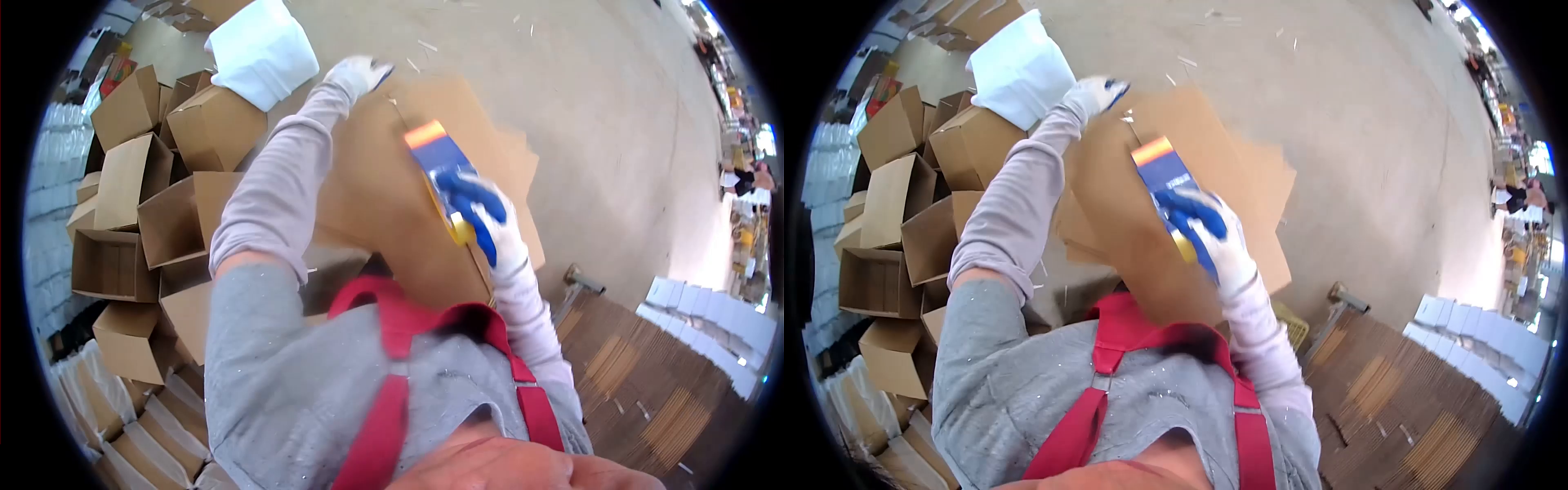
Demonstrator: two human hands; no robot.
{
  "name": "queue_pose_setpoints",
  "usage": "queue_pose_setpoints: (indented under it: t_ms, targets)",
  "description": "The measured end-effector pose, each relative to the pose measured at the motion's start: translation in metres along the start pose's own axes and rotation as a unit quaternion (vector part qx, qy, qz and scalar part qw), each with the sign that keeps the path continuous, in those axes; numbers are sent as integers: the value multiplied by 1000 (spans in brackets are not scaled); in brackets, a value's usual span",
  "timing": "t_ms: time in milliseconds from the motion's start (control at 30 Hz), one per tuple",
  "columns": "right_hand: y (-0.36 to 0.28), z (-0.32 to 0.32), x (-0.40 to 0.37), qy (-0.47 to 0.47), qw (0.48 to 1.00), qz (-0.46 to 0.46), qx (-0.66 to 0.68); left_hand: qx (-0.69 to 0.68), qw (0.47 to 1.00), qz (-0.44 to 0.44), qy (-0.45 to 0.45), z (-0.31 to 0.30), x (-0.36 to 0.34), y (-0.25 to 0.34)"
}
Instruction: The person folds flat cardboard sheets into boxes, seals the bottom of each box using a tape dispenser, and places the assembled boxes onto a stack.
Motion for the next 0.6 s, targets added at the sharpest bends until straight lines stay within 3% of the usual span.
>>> queue_pose_setpoints:
  t_ms: [67,100,200,233,267,300,333,400,467,533,567,600]
  targets:
    - [3,-6,8,-5,987,-60,-147,-37,995,88,27,12,-23,55]
    - [4,-8,-1,-6,979,-89,-182,-21,998,60,24,11,-39,69]
    - [-26,-19,-104,60,975,22,-212,15,997,43,60,24,-35,66]
    - [-12,-41,-146,27,978,65,-194,33,997,28,58,26,-31,56]
    - [-17,-46,-183,57,991,86,-87,52,997,16,57,26,-25,54]
    - [7,-80,-222,-23,987,80,-140,48,997,21,51,18,-29,60]
    - [21,-85,-263,43,984,134,-113,27,997,27,59,7,-39,67]
    - [72,-110,-309,59,955,183,-228,11,996,39,78,2,-46,76]
    - [103,-110,-314,105,941,184,-264,73,972,103,198,10,-59,82]
    - [119,-101,-273,128,942,124,-284,242,919,190,245,30,-103,138]
    - [111,-93,-254,121,948,98,-276,258,925,228,163,72,-136,162]
    - [105,-86,-242,112,943,106,-296,152,897,399,113,78,-196,205]
Point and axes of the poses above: each hand's wrist, its own x-axis towards the middle knuckle, its own z-axis out of the palm, y = z × x, the point moved 2 cm from there along x, towards the middle knuckle, and after that the axes turned 9 degrees about z, right-handed, at the moved point
